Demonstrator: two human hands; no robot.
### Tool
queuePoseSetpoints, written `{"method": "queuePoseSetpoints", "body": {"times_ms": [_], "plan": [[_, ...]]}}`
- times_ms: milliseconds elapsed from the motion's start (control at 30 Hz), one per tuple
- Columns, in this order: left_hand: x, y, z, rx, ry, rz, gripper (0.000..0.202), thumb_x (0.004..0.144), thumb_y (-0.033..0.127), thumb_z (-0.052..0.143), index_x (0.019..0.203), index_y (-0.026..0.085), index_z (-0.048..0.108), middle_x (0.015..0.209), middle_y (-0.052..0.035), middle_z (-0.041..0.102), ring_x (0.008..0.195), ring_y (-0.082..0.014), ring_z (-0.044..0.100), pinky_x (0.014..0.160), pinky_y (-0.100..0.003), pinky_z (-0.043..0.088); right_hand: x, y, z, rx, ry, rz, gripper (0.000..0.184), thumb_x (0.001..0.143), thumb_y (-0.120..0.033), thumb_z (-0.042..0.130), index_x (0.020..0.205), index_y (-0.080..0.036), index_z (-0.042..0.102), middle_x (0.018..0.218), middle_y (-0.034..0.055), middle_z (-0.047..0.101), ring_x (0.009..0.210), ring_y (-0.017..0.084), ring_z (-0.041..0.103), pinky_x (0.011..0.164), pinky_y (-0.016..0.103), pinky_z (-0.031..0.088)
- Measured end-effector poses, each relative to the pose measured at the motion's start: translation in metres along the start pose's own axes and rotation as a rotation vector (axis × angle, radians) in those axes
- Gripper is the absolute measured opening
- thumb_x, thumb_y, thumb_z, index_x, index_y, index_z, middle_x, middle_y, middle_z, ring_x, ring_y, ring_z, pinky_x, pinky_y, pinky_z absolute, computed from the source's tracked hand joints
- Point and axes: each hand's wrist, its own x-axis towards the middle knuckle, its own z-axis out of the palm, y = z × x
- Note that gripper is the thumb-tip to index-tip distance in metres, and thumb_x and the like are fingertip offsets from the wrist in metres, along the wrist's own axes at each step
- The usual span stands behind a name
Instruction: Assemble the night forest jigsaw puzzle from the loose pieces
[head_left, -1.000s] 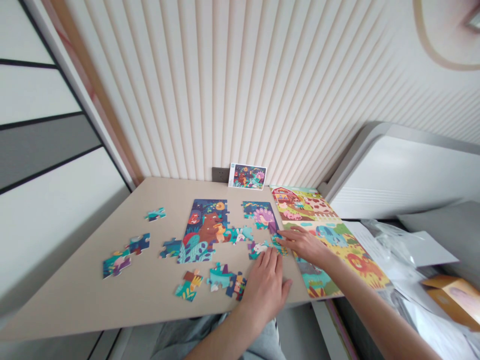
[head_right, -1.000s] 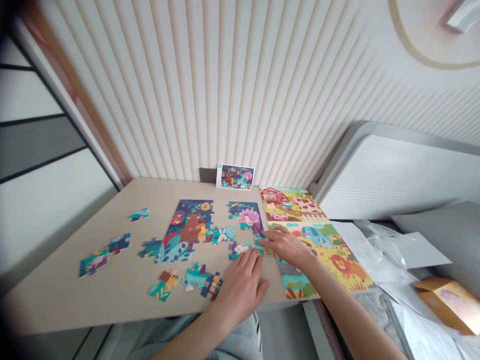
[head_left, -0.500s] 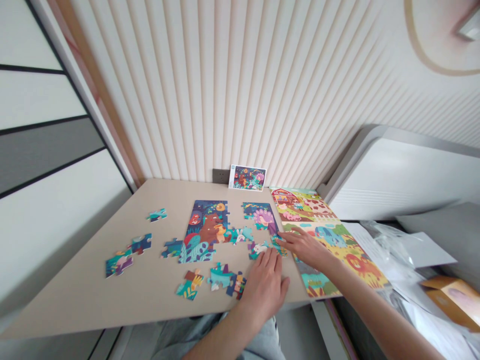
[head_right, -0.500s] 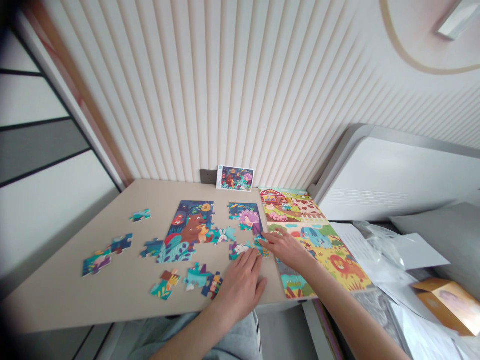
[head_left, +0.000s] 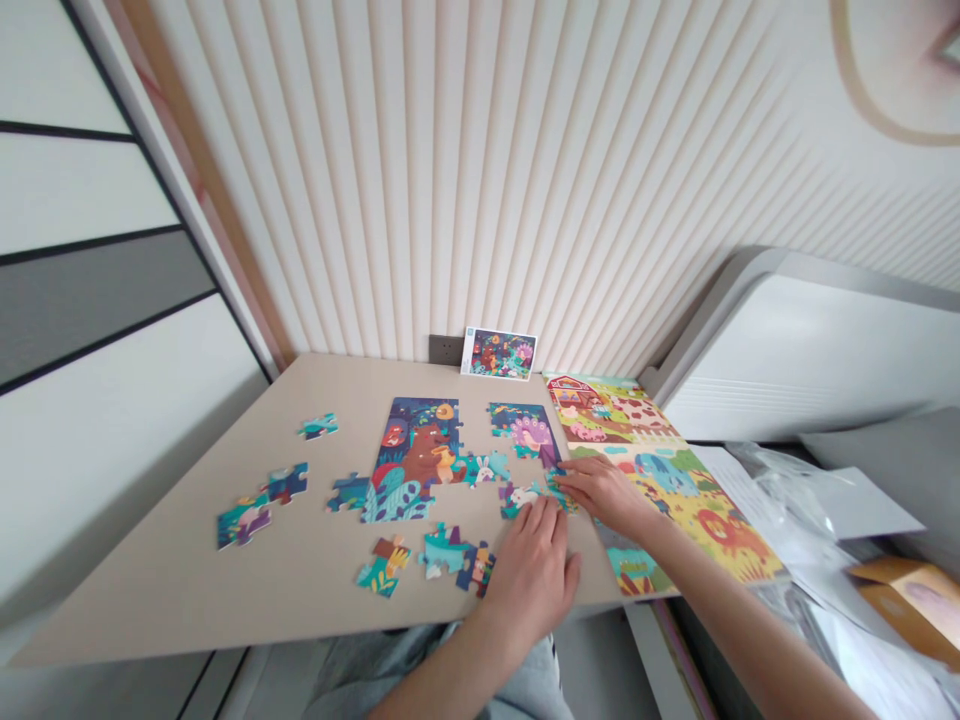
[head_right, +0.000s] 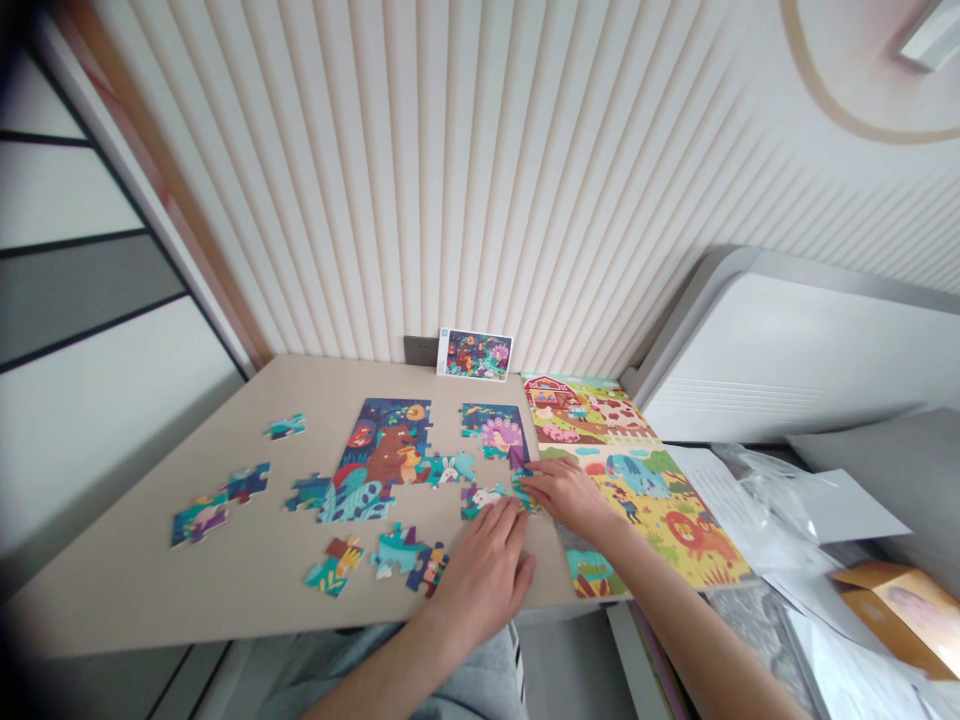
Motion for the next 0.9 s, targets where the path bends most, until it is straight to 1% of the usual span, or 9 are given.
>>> {"method": "queuePoseSetpoints", "body": {"times_ms": [133,233,333,500,567,633,733,833,900], "plan": [[0.001,0.000,-0.002,-0.012,-0.002,0.002,0.049,0.100,0.035,0.049,0.142,0.011,0.053,0.153,-0.0158,0.050,0.146,-0.0302,0.042,0.124,-0.049,0.033,0.002,0.000,0.007,0.178,0.017,0.163,0.019,0.097,-0.029,0.066,0.108,-0.031,0.081,0.122,0.0069,0.075,0.107,0.027,0.073,0.093,0.042,0.059],[0.002,0.000,-0.004,-0.018,-0.005,0.007,0.047,0.100,0.034,0.049,0.141,0.012,0.054,0.152,-0.0154,0.051,0.145,-0.0298,0.043,0.124,-0.048,0.033,0.007,0.002,0.012,0.284,0.040,0.273,0.014,0.091,-0.029,0.072,0.100,-0.030,0.083,0.119,0.0066,0.076,0.103,0.027,0.074,0.091,0.042,0.060],[0.002,0.000,-0.005,-0.022,0.001,0.010,0.047,0.100,0.034,0.049,0.141,0.013,0.053,0.150,-0.0149,0.053,0.144,-0.0304,0.044,0.123,-0.049,0.034,0.010,0.005,0.017,0.312,0.056,0.322,0.008,0.088,-0.030,0.076,0.092,-0.029,0.083,0.116,0.0065,0.076,0.100,0.027,0.075,0.091,0.043,0.061],[0.001,0.001,-0.004,-0.010,-0.004,0.001,0.047,0.100,0.034,0.048,0.141,0.012,0.054,0.151,-0.0153,0.051,0.145,-0.0314,0.042,0.123,-0.049,0.034,0.012,0.003,0.019,0.319,0.078,0.332,0.009,0.090,-0.032,0.074,0.089,-0.028,0.082,0.118,0.0064,0.075,0.102,0.026,0.074,0.091,0.043,0.060],[0.001,0.001,-0.003,-0.004,-0.006,-0.002,0.048,0.100,0.034,0.048,0.142,0.012,0.054,0.152,-0.0156,0.050,0.145,-0.0315,0.042,0.123,-0.049,0.034,0.011,0.000,0.018,0.316,0.086,0.336,0.010,0.091,-0.034,0.074,0.093,-0.028,0.082,0.119,0.0069,0.075,0.104,0.027,0.073,0.093,0.044,0.059],[0.001,0.001,-0.003,0.001,-0.007,-0.002,0.049,0.100,0.035,0.047,0.142,0.011,0.053,0.153,-0.0159,0.050,0.146,-0.0314,0.041,0.123,-0.049,0.033,0.010,-0.002,0.017,0.290,0.086,0.320,0.014,0.092,-0.035,0.074,0.101,-0.028,0.082,0.119,0.0073,0.075,0.105,0.027,0.072,0.094,0.044,0.058],[0.001,0.002,-0.003,0.007,-0.005,-0.008,0.049,0.101,0.035,0.047,0.142,0.011,0.053,0.153,-0.0162,0.050,0.146,-0.0311,0.040,0.123,-0.048,0.033,0.007,-0.005,0.016,0.170,0.078,0.234,0.020,0.096,-0.033,0.070,0.112,-0.028,0.079,0.118,0.0077,0.074,0.107,0.027,0.070,0.094,0.043,0.056],[0.000,0.002,-0.002,0.010,0.002,-0.015,0.049,0.100,0.035,0.048,0.143,0.011,0.053,0.153,-0.0160,0.050,0.146,-0.0305,0.041,0.123,-0.048,0.034,0.004,-0.007,0.014,0.019,0.074,0.131,0.022,0.100,-0.029,0.063,0.118,-0.028,0.077,0.117,0.0083,0.075,0.107,0.027,0.070,0.094,0.044,0.054],[0.000,0.002,-0.001,0.012,0.010,-0.018,0.049,0.100,0.034,0.048,0.144,0.012,0.052,0.153,-0.0156,0.051,0.146,-0.0302,0.040,0.123,-0.048,0.034,0.002,-0.009,0.013,-0.042,0.074,0.081,0.023,0.101,-0.026,0.061,0.119,-0.027,0.076,0.116,0.0089,0.075,0.105,0.027,0.070,0.094,0.044,0.053]]}}
